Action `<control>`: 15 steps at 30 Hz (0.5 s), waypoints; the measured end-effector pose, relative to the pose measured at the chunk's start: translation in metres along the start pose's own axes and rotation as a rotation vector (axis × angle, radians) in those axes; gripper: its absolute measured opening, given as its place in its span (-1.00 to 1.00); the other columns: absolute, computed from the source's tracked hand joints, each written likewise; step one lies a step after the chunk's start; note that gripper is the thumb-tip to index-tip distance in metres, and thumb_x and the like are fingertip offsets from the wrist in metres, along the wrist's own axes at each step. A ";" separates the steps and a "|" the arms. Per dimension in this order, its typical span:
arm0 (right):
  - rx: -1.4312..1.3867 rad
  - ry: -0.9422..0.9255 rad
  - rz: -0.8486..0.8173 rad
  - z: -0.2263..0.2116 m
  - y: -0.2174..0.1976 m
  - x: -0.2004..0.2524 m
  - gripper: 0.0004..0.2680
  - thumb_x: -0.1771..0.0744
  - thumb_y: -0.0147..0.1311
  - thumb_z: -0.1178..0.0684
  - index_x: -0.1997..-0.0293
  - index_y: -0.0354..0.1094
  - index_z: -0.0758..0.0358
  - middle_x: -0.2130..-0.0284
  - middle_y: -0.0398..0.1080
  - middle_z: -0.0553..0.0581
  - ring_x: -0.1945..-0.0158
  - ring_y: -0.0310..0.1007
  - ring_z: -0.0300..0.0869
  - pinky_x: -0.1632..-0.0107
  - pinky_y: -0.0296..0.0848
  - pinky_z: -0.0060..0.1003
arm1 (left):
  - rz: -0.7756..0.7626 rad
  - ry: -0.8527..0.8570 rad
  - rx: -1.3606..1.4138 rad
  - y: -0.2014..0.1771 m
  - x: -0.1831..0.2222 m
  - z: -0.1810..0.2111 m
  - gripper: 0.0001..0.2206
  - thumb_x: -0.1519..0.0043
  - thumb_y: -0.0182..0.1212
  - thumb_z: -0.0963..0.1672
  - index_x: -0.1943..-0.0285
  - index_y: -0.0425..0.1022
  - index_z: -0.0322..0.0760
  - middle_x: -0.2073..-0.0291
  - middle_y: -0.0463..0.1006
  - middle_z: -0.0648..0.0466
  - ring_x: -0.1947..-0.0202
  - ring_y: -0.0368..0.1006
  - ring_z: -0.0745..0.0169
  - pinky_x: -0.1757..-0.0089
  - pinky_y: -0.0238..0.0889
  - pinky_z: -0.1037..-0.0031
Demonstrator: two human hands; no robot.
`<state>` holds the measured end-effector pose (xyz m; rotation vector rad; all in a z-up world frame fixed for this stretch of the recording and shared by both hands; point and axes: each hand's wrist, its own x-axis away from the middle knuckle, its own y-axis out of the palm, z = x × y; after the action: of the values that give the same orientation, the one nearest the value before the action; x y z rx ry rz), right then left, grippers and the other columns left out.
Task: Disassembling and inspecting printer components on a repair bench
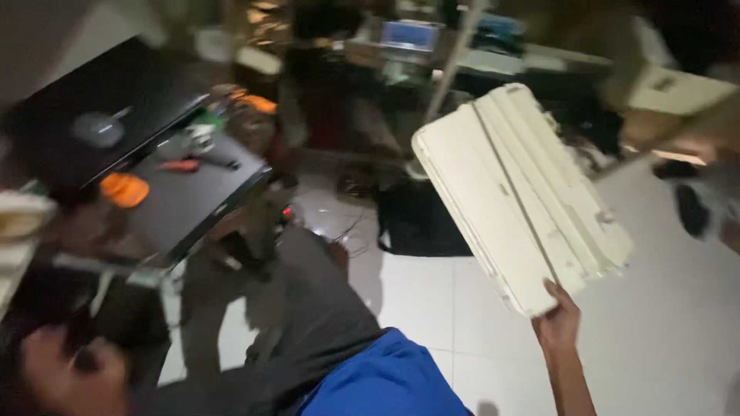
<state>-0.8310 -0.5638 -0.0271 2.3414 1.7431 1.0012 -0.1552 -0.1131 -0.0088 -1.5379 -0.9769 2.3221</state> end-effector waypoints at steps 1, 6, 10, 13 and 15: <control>0.043 0.001 0.016 -0.005 0.030 0.033 -0.85 -0.23 0.14 0.15 0.16 0.49 0.12 0.17 0.56 -0.04 0.06 0.58 -0.22 -0.09 0.54 -0.40 | 0.007 -0.023 -0.039 0.014 -0.021 0.020 -0.66 -0.38 0.21 -0.27 -0.29 0.54 -0.79 -0.22 0.52 -0.56 -0.32 0.39 -0.65 -0.38 0.16 -0.17; 0.490 -0.357 -0.280 0.019 0.000 0.053 -0.64 -0.19 0.19 0.00 -0.05 0.35 0.27 -0.02 0.41 0.15 -0.14 0.42 -0.11 -0.27 0.40 -0.28 | -0.038 -0.308 0.181 0.008 0.007 0.085 -0.64 -0.27 0.22 -0.24 -0.27 0.45 -0.51 -0.25 0.40 -0.27 -0.35 0.28 -0.23 -0.35 0.12 0.09; 0.569 -0.185 -0.046 0.038 0.025 0.051 -0.79 -0.30 0.21 -0.20 0.02 0.49 -0.15 -0.02 0.47 -0.22 -0.18 0.50 -0.31 -0.23 0.55 -0.38 | 0.012 -0.482 0.272 0.012 0.046 0.102 -0.67 -0.20 0.28 -0.21 -0.17 0.51 -0.34 -0.13 0.54 -0.13 -0.21 0.43 -0.09 -0.24 0.21 0.22; 0.746 -0.025 -0.380 0.064 -0.016 -0.094 -0.77 -0.36 0.14 -0.18 -0.04 0.41 0.01 0.02 0.45 0.00 -0.06 0.45 -0.13 -0.03 0.47 -0.10 | -0.134 -0.896 0.619 0.009 0.076 0.112 -0.72 -0.25 0.29 -0.07 -0.11 0.60 -0.15 -0.02 0.63 0.08 -0.07 0.52 0.18 -0.06 0.29 0.40; 0.859 0.081 -0.593 0.095 -0.011 -0.172 -0.75 -0.41 0.08 -0.17 -0.09 0.36 0.14 0.06 0.43 0.17 0.03 0.41 0.01 0.12 0.42 0.10 | -0.177 -0.941 0.856 0.008 0.085 0.134 -0.66 -0.27 0.25 -0.02 -0.20 0.57 -0.13 -0.13 0.58 0.09 -0.17 0.47 0.21 -0.11 0.30 0.39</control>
<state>-0.8168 -0.6791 -0.1859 1.8181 3.0717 0.2599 -0.3091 -0.1339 -0.0450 -0.0189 -0.0997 2.7307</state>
